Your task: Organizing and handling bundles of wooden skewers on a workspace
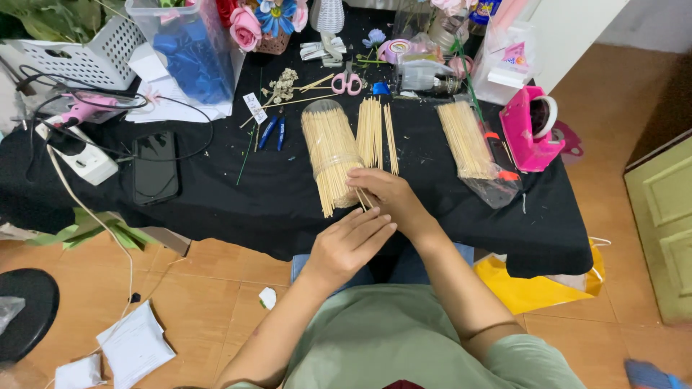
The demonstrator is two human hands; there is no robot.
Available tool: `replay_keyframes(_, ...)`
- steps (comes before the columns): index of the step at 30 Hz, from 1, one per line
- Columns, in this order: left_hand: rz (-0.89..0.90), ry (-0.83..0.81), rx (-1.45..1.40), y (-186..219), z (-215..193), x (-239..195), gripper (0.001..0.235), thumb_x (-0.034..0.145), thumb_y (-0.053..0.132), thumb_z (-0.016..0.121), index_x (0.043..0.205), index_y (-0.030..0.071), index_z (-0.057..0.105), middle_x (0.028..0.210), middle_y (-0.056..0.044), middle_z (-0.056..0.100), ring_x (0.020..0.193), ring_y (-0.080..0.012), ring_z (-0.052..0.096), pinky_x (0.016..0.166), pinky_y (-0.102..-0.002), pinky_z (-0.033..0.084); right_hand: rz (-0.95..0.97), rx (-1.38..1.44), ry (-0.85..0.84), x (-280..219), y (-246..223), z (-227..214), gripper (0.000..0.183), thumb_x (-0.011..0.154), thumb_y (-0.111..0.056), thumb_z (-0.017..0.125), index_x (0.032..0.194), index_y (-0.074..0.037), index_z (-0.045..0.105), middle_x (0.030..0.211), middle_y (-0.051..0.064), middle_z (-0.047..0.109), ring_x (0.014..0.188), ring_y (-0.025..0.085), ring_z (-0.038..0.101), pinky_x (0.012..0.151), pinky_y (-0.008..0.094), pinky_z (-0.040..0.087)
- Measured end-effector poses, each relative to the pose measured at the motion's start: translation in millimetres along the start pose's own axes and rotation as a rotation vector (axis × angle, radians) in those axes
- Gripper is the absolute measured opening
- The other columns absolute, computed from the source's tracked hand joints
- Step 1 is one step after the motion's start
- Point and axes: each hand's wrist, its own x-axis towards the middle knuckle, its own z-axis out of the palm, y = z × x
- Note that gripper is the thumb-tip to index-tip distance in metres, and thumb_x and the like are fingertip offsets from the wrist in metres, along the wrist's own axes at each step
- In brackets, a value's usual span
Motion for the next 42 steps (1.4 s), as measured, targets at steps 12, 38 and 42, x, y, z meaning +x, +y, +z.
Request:
replay_keyframes(12, -0.252, -0.356, -0.039, -44, 8, -41, 0.025, 0.107, 0.019, 0.056, 0.124, 0.012, 0.072, 0.124, -0.003, 0.072, 0.122, -0.0229, 0.067, 0.118, -0.042, 0.044, 0.147, -0.084, 0.301, -43, 45, -44, 0.018, 0.091, -0.005, 0.080, 0.109, -0.007, 0.078, 0.118, 0.014, 0.075, 0.094, 0.027, 0.075, 0.076, 0.033, 0.062)
replay_keyframes(38, -0.403, -0.267, -0.089, -40, -13, -16, 0.026, 0.095, 0.021, 0.075, 0.119, 0.013, 0.076, 0.132, -0.009, 0.071, 0.130, -0.0285, 0.063, 0.123, -0.049, 0.029, 0.623, -0.359, 0.005, 21, 179, -39, 0.017, 0.088, -0.027, 0.076, 0.091, -0.010, 0.078, 0.079, 0.011, 0.073, 0.079, 0.030, 0.073, 0.068, 0.042, 0.058)
replay_keyframes(42, -0.403, -0.221, -0.102, -36, -24, -15, 0.023, 0.093, 0.017, 0.076, 0.117, 0.013, 0.077, 0.130, -0.008, 0.072, 0.127, -0.0282, 0.065, 0.122, -0.050, 0.031, 0.855, -0.479, -0.127, 47, 211, -17, 0.032, 0.084, -0.041, 0.078, 0.072, -0.012, 0.075, 0.074, 0.017, 0.074, 0.085, 0.040, 0.075, 0.071, 0.046, 0.059)
